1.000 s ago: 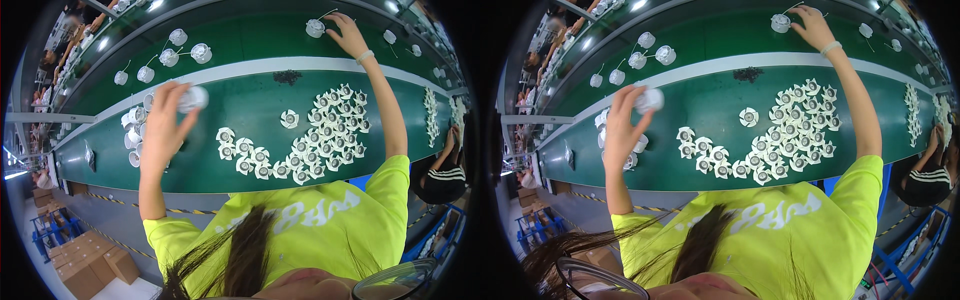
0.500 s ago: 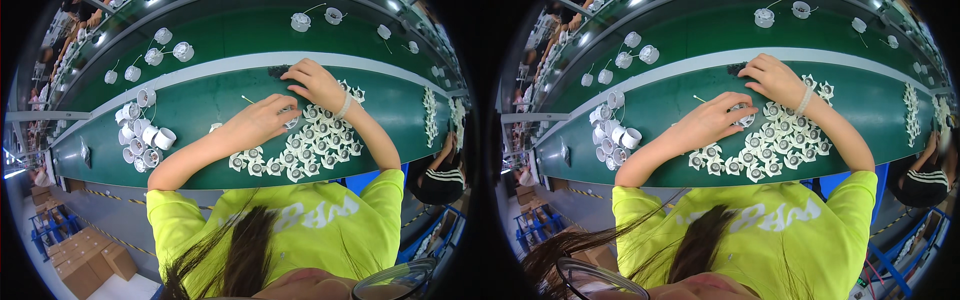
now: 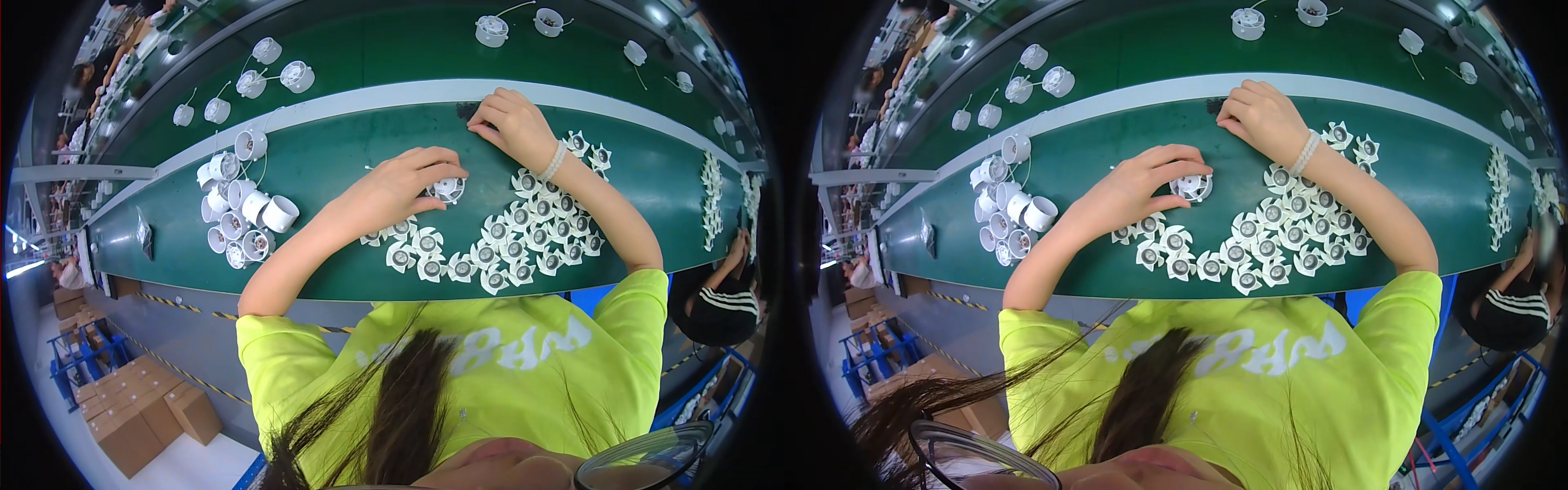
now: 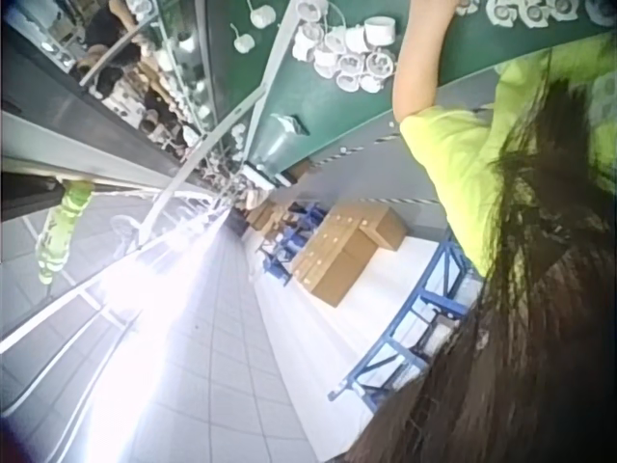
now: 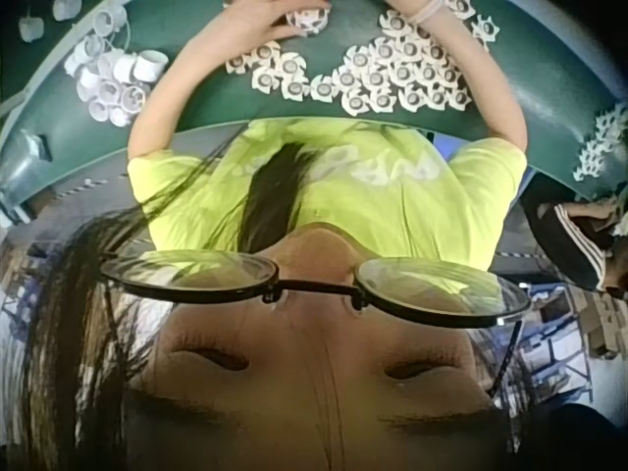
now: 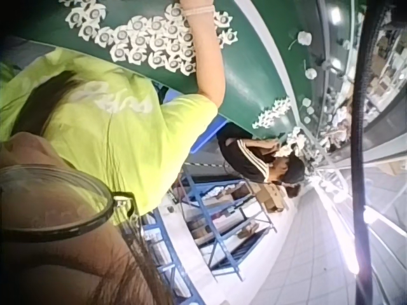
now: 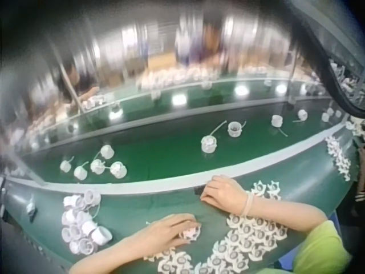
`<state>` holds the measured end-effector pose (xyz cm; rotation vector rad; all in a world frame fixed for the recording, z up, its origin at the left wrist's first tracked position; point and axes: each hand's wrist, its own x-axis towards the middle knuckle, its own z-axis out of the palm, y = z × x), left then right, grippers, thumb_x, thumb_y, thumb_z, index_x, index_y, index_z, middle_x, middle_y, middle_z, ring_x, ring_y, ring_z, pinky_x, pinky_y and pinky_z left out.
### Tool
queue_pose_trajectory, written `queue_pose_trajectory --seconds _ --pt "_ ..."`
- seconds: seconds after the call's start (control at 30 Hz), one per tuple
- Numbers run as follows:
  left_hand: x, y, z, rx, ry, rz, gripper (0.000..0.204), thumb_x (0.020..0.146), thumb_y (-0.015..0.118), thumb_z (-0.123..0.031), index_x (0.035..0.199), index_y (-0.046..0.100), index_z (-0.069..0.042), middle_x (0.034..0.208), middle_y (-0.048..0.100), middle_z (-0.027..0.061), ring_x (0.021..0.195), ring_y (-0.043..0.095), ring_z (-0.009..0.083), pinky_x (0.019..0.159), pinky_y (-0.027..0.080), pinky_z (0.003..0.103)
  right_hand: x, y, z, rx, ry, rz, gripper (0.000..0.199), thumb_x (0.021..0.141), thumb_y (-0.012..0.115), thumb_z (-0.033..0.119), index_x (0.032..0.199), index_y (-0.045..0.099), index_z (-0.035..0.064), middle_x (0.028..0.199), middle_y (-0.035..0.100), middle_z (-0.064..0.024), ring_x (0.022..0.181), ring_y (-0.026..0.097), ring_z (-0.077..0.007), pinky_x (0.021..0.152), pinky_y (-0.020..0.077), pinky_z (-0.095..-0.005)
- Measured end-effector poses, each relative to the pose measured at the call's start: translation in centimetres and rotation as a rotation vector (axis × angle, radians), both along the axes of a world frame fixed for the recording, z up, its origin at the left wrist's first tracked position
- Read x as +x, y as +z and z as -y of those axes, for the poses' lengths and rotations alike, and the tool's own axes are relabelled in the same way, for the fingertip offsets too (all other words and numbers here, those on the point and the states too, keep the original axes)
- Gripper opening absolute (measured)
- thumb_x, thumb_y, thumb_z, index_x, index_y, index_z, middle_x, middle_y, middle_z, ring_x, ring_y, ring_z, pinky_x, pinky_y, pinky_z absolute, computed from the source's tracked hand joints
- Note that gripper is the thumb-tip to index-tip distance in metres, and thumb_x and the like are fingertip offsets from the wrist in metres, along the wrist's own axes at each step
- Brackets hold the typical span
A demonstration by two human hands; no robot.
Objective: Sorting and assembling small white electronic parts into plastic containers on an assembly line.
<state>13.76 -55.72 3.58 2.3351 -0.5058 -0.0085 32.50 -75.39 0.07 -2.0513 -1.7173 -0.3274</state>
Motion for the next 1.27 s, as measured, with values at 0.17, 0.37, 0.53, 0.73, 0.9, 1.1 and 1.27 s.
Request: queue_pose_trajectory --seconds 0.17,0.37,0.53,0.73,0.9,1.1,1.27 --pt "0.4 -0.3 -0.1 0.016 0.017 0.022 0.049 0.078 0.078 -0.006 0.125 0.065 -0.012 0.130 0.059 0.0024 0.109 0.060 0.0242 0.091 0.051 0.035 -0.4 -0.2 -0.1 0.020 -0.030 0.083 0.010 0.083 0.072 0.010 0.088 0.064 0.0096 0.094 0.061 -0.0016 0.086 0.057 -0.0202 0.084 0.0475 -0.0308" --pt "1.8 0.9 -1.4 0.163 0.088 0.083 0.044 0.080 0.075 -0.006 0.122 0.064 -0.011 0.129 0.060 0.0028 0.108 0.062 0.0252 0.094 0.051 0.037 -1.4 0.6 0.1 0.014 -0.081 0.152 0.013 0.084 0.070 0.008 0.092 0.060 0.0089 0.094 0.061 -0.0036 0.086 0.057 -0.0213 0.083 0.0475 -0.0318" --pt "2.4 1.4 -2.7 0.098 0.062 -0.072 0.045 0.080 0.075 -0.006 0.123 0.064 -0.010 0.127 0.062 0.0024 0.107 0.063 0.0256 0.095 0.051 0.037 -3.3 2.3 0.9 0.005 -0.037 -0.032 0.012 0.085 0.069 0.007 0.093 0.059 0.0091 0.095 0.061 -0.0043 0.087 0.057 -0.0224 0.084 0.0475 -0.0325" --pt "3.7 -0.1 -5.7 0.177 0.226 0.106 0.046 0.083 0.072 -0.006 0.128 0.064 -0.010 0.133 0.061 0.0023 0.112 0.063 0.0263 0.097 0.050 0.036 -11.2 3.3 -0.8 -0.131 0.458 -0.344 0.007 0.086 0.066 0.012 0.091 0.061 0.0108 0.117 0.063 -0.0018 0.109 0.059 -0.0250 0.100 0.0450 -0.0401" --pt "3.9 0.9 -6.8 0.306 0.426 0.467 0.039 0.090 0.068 -0.010 0.129 0.064 -0.011 0.140 0.058 0.0030 0.120 0.060 0.0264 0.099 0.049 0.035 -17.8 -1.0 -3.5 -0.084 0.542 0.027 0.013 0.091 0.058 0.014 0.098 0.058 0.0040 0.145 0.049 -0.0167 0.136 0.042 -0.0433 0.113 0.0306 -0.0605" --pt "-0.9 3.0 -4.0 0.270 0.454 0.356 0.033 0.095 0.065 -0.014 0.128 0.065 -0.012 0.142 0.057 0.0035 0.125 0.058 0.0260 0.102 0.048 0.035 -17.1 -2.5 -4.8 -0.089 0.275 -0.006 0.019 0.092 0.054 0.012 0.102 0.054 -0.0040 0.155 0.035 -0.0275 0.145 0.025 -0.0538 0.116 0.0186 -0.0714" --pt "-4.2 1.8 -2.9 0.233 0.459 0.171 0.034 0.095 0.068 -0.024 0.127 0.066 -0.013 0.142 0.056 0.0082 0.127 0.057 0.0249 0.108 0.045 0.038 -14.7 -3.9 -3.4 -0.084 0.051 0.037 0.026 0.092 0.053 0.017 0.108 0.056 -0.0036 0.156 0.037 -0.0247 0.145 0.027 -0.0533 0.115 0.0140 -0.0747"
